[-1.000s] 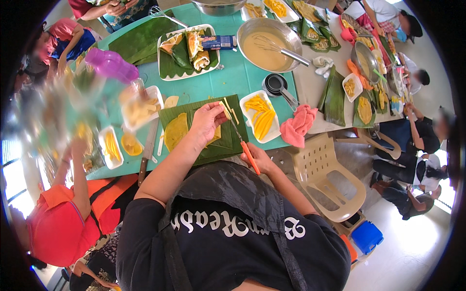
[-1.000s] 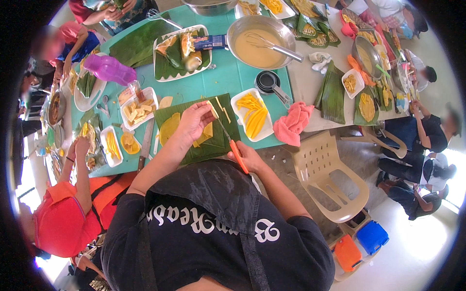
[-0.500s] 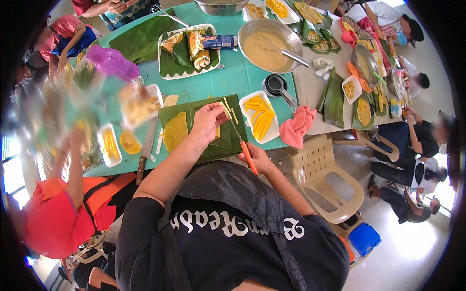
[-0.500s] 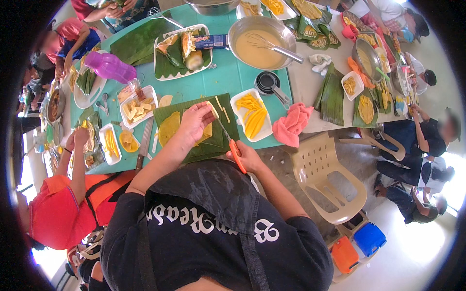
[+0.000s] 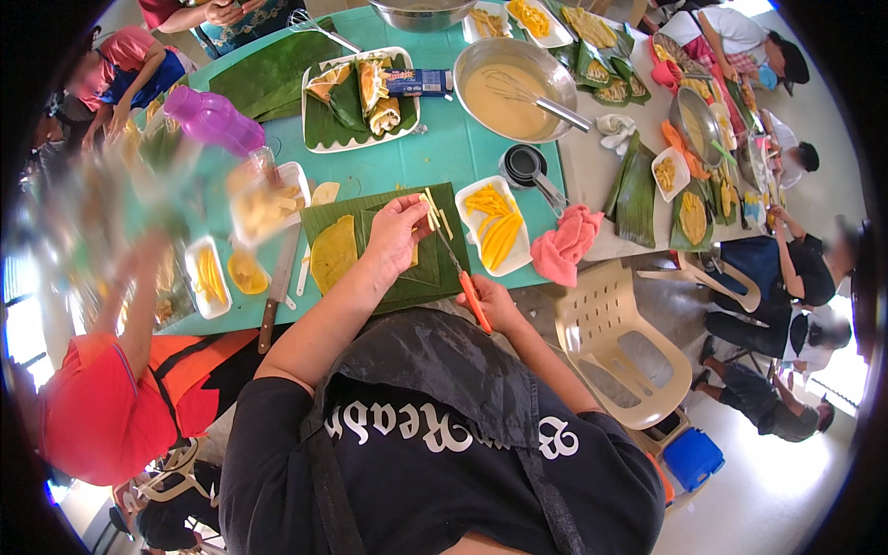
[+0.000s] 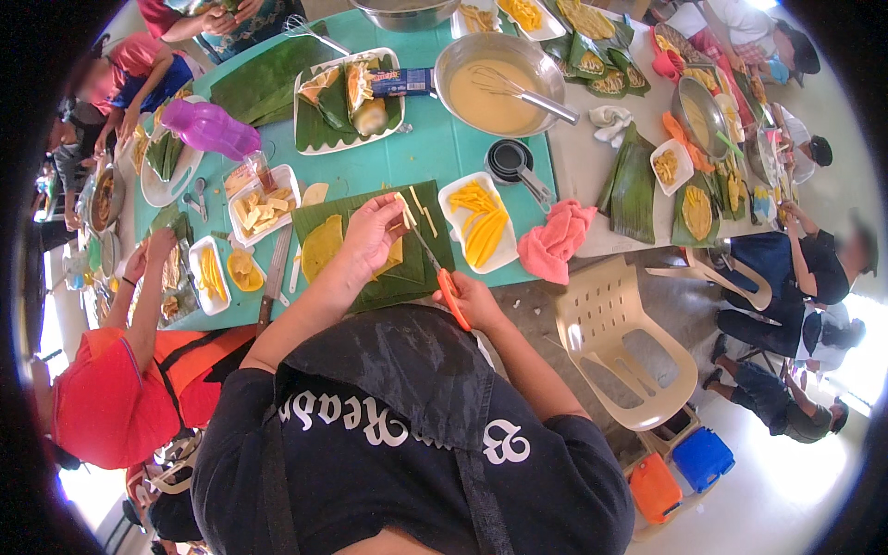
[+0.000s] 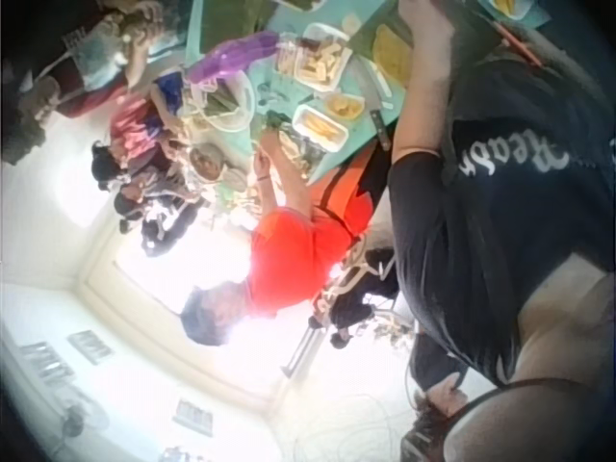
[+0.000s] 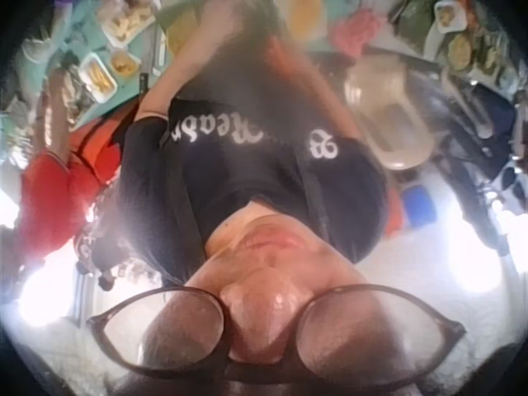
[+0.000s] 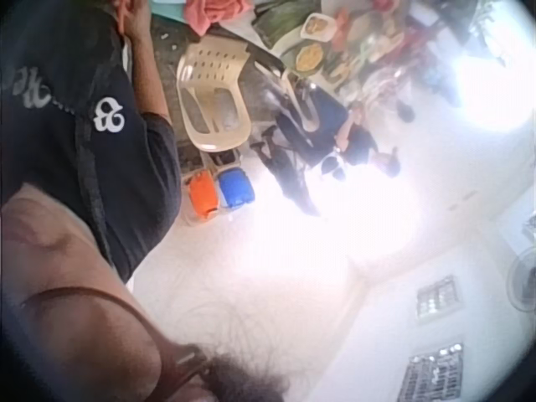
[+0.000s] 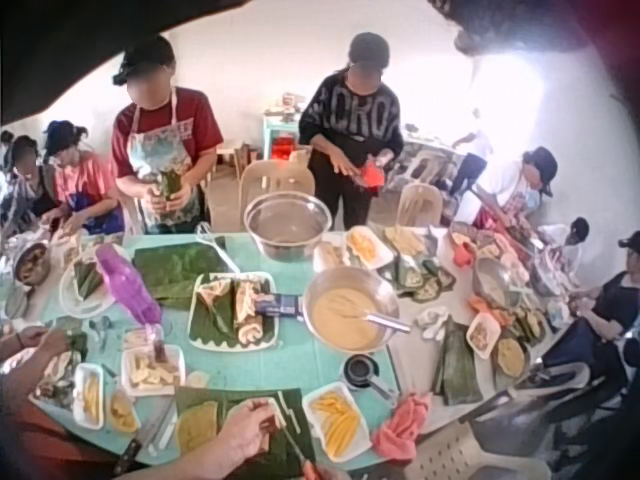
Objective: The person assembles a food item by placing sliced yellow fruit onto a yellow crepe laid on a banana leaf. They use scissors to trim the fruit and then fold the crepe over the filling to create a roll. The process is repeated with multiple units on a communal table.
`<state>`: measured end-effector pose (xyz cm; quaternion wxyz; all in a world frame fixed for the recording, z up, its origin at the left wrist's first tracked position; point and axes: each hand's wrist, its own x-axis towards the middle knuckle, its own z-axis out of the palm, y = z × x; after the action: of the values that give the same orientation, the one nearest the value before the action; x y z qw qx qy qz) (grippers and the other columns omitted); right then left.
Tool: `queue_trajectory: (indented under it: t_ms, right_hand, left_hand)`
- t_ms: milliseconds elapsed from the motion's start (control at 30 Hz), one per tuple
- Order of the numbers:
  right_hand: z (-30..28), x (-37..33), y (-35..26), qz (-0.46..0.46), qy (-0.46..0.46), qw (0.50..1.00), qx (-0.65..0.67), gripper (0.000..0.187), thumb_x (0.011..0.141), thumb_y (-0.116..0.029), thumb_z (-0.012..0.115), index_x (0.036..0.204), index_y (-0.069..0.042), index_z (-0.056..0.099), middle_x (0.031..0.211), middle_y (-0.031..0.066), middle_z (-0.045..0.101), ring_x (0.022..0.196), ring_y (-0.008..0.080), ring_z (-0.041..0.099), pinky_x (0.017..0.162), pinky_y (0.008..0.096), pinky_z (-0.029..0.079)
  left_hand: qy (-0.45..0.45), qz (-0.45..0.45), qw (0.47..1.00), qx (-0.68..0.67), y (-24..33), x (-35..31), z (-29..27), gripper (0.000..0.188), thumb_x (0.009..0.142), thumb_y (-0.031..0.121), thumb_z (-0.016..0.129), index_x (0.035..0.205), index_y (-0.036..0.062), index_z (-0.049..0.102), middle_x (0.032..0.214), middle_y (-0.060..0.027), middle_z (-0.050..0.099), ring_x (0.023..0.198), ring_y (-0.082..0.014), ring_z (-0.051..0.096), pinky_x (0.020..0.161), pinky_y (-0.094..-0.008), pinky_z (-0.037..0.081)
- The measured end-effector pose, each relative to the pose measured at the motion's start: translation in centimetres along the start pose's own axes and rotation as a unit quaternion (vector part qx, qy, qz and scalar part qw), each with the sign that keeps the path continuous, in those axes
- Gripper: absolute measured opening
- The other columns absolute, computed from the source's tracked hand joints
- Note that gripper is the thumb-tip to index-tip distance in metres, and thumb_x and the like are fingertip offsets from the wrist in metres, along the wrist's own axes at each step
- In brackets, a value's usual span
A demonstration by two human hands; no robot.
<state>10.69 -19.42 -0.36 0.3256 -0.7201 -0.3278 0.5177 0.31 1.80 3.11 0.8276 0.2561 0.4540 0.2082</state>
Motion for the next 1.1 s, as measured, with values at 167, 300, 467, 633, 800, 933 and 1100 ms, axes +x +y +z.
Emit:
queue_trajectory:
  t_ms: [167,300,467,633,800,933,1100]
  right_hand:
    - [0.0,0.1,-0.2,0.03,-0.011,0.999,0.019,0.049,0.082,-0.047,0.072,0.085,-0.002,0.053,0.069,0.0069,0.049,0.067,0.0139,0.044,0.062,0.0326,0.042]
    - [0.0,0.3,0.0,0.02,-0.014,0.999,0.038,0.05,0.083,-0.048,0.07,0.084,-0.002,0.051,0.068,0.0053,0.046,0.067,0.0142,0.043,0.061,0.0325,0.04]
    - [0.1,0.6,0.5,0.012,-0.027,0.998,0.061,0.049,0.083,-0.048,0.069,0.083,-0.003,0.051,0.068,0.0044,0.044,0.067,0.0143,0.042,0.06,0.0327,0.039]
    - [0.0,0.9,0.0,0.013,-0.031,0.998,0.053,0.047,0.083,-0.047,0.069,0.083,-0.003,0.05,0.068,0.0036,0.044,0.067,0.0136,0.042,0.06,0.0321,0.039]
    - [-0.1,1.0,-0.4,0.01,-0.039,0.998,0.054,0.045,0.085,-0.044,0.069,0.084,-0.003,0.051,0.069,0.0026,0.044,0.068,0.0126,0.042,0.061,0.0313,0.039]
    - [-0.2,0.9,-0.8,0.006,-0.042,0.997,0.068,0.041,0.086,-0.04,0.069,0.085,-0.003,0.052,0.07,0.0012,0.045,0.069,0.0116,0.042,0.061,0.0303,0.04]
    - [-0.2,0.8,-0.9,-0.007,-0.068,0.991,0.117,0.038,0.087,-0.039,0.069,0.089,-0.004,0.053,0.07,-0.002,0.048,0.063,0.0077,0.044,0.056,0.0264,0.039]
  left_hand:
    - [-0.01,0.01,1.0,-0.019,-0.5,0.4,-0.4,0.015,0.09,0.008,0.063,0.104,0.0062,0.057,0.095,-0.0042,0.063,0.086,-0.0172,0.063,0.078,-0.0337,0.055]
    - [-0.019,0.005,0.999,-0.033,-0.4,0.3,-0.3,0.014,0.09,0.009,0.063,0.103,0.0062,0.056,0.094,-0.0043,0.063,0.087,-0.0171,0.063,0.078,-0.0336,0.055]
    - [-0.025,-0.004,0.999,-0.033,0.0,-0.2,-0.2,0.012,0.091,0.01,0.063,0.101,0.0067,0.056,0.091,-0.0039,0.063,0.085,-0.017,0.063,0.078,-0.0337,0.055]
    - [-0.056,-0.015,0.998,-0.03,0.2,-0.2,-0.6,0.009,0.091,0.01,0.062,0.098,0.0073,0.057,0.09,-0.0034,0.064,0.083,-0.0165,0.063,0.078,-0.0337,0.055]
    - [-0.088,-0.025,0.995,-0.028,0.5,0.3,-1.3,0.008,0.091,0.011,0.061,0.098,0.0077,0.057,0.091,-0.0041,0.064,0.084,-0.017,0.063,0.079,-0.034,0.055]
    - [-0.131,-0.006,0.99,-0.048,1.3,0.0,-1.0,0.016,0.093,0.011,0.059,0.107,0.0055,0.057,0.105,-0.0095,0.065,0.094,-0.0211,0.064,0.085,-0.0353,0.054]
    - [-0.201,0.004,0.973,-0.114,1.3,0.2,-1.6,0.029,0.096,0.009,0.055,0.125,0.0048,0.054,0.117,-0.0132,0.062,0.107,-0.0258,0.062,0.095,-0.0381,0.051]
